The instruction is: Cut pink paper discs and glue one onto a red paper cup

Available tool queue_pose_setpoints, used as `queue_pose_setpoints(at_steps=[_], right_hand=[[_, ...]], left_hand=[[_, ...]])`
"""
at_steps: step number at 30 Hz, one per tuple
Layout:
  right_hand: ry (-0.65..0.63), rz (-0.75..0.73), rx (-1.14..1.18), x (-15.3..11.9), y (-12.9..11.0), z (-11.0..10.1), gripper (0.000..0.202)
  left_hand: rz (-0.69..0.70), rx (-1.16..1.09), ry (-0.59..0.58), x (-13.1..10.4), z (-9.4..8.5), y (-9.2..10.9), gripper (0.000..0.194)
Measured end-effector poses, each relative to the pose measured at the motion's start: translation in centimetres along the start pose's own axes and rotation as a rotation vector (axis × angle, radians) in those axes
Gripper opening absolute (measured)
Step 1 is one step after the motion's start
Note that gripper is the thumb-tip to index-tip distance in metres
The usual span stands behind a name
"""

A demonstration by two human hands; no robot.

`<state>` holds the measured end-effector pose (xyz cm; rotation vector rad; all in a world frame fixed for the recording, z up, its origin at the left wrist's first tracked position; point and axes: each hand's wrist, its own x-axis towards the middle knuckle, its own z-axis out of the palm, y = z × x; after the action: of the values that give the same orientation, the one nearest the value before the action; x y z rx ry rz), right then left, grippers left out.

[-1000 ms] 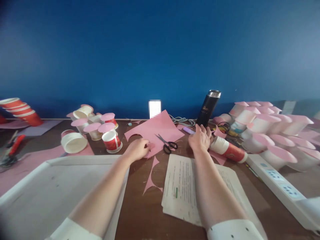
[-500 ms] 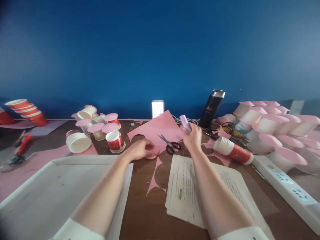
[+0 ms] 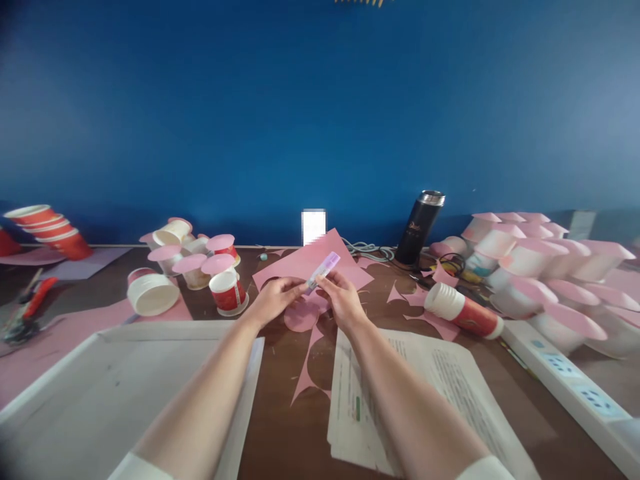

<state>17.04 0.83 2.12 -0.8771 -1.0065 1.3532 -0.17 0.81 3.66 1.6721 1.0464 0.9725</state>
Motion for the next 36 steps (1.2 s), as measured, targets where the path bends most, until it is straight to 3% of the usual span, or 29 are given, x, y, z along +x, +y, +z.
queue_pose_setpoints(at_steps=[5,11,16,19,25,27,31,32,36], right_hand=[[-0.034,0.003,0.003,0.1,0.5,0.2,0.035],[0.043,0.036,-0.196,0.0,0.4,-0.1,0.043],[0.144,-0.02,-0.447,-0.3,-0.2,-0.3,0.042],[0.144,-0.043,-0.43,-0.4,-0.2,-0.2,0.043],[0.139,-0.073,-0.203,-0.2,0.2,0.0,0.045],[0.089,-0.071,-0.243,-0.3,0.1,0.2,0.044],[0.042,-0.093,-0.402,-0.6,-0.5,0.5,0.043],[0.042,-0.093,-0.419,-0.7,-0.7,0.5,0.042],[0.049,-0.129,-0.471,-0.5,-2.0,0.0,0.044]], left_hand=[[0.047,0.229,0.033,-0.1,0.6,0.2,0.039],[0.048,0.52,0.065,-0.4,1.6,0.2,0.03],[0.099,0.71,0.121,-0.4,2.2,-0.1,0.03],[0.153,0.79,0.153,-0.4,2.3,-0.2,0.027],[0.149,0.803,0.232,-0.4,2.6,-0.4,0.025],[0.14,0.737,0.238,-0.4,2.9,-0.5,0.031],[0.161,0.629,0.139,-0.5,3.1,-0.3,0.035],[0.175,0.611,0.164,-0.5,3.0,-0.2,0.036],[0.313,0.606,0.484,-0.4,2.3,-0.1,0.04]])
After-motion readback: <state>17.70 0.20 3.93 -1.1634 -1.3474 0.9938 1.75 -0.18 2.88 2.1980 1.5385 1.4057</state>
